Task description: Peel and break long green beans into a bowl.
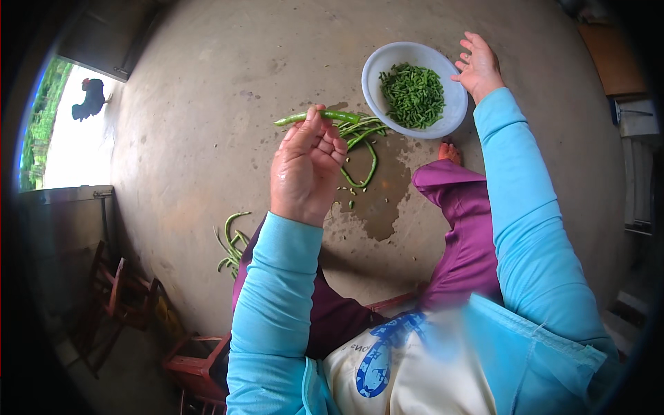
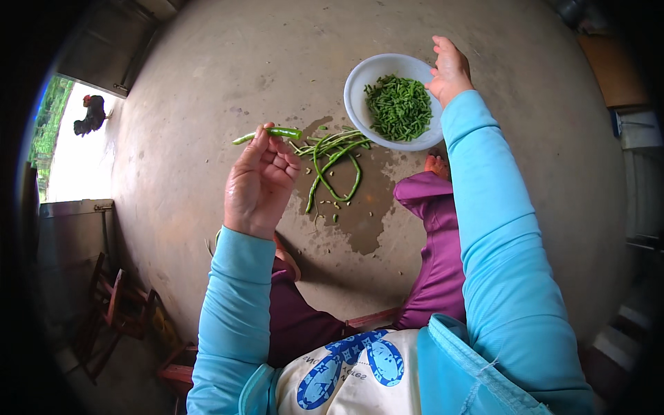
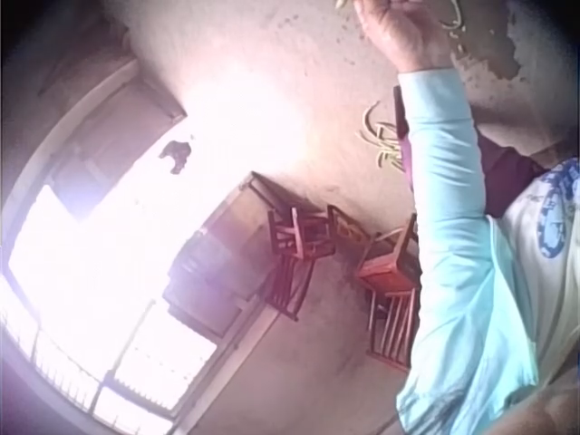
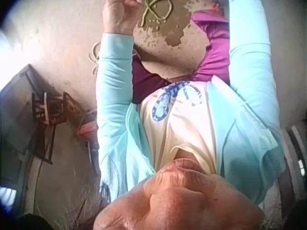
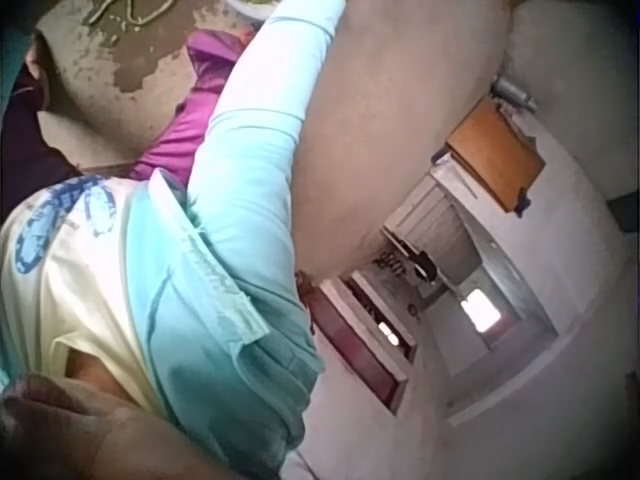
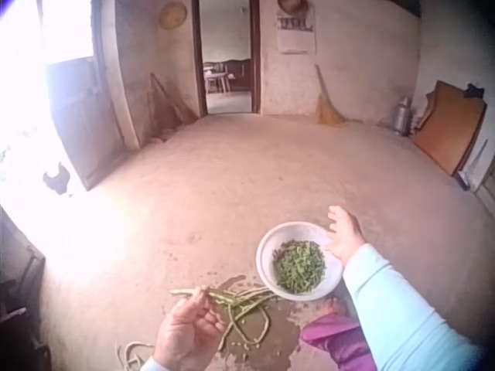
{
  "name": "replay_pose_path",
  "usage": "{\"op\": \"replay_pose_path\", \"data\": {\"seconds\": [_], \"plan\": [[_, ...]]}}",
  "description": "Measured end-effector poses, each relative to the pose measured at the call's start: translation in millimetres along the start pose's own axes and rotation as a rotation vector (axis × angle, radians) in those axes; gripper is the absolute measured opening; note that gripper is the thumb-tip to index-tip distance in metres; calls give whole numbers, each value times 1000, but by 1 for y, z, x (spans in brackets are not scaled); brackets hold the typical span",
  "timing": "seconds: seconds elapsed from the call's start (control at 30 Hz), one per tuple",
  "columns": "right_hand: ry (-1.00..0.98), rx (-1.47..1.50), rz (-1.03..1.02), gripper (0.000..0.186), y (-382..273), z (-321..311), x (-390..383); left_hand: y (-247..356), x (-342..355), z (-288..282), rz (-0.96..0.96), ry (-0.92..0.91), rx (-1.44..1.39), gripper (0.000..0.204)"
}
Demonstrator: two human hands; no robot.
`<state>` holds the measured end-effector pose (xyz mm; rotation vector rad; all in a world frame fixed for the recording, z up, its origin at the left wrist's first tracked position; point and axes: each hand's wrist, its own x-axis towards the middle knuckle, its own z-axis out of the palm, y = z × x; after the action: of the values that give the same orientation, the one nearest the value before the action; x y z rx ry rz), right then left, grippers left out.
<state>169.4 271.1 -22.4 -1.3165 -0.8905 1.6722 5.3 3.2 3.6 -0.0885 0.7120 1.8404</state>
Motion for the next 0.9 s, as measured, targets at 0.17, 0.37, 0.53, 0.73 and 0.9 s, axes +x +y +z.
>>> {"op": "replay_pose_path", "data": {"seconds": [0.17, 0.37, 0.53, 0.73, 0.9], "plan": [[126, 53, -152, 36, -2, 1, 1, -2, 1, 1, -41, -22, 14, 12], [-515, 575, 119, 17, -9, -14, -45, -5, 4, 5, -102, -76, -6, 15], [-739, 141, 423, 30, 25, 36, -156, -5, -1, 7, -70, -101, 61, 14], [-933, -136, 324, 36, 21, 49, -165, -5, -1, 10, -5, -128, 97, 13], [-860, -14, 254, 31, 26, 54, -165, 0, 0, 7, 175, -125, 107, 12]]}}
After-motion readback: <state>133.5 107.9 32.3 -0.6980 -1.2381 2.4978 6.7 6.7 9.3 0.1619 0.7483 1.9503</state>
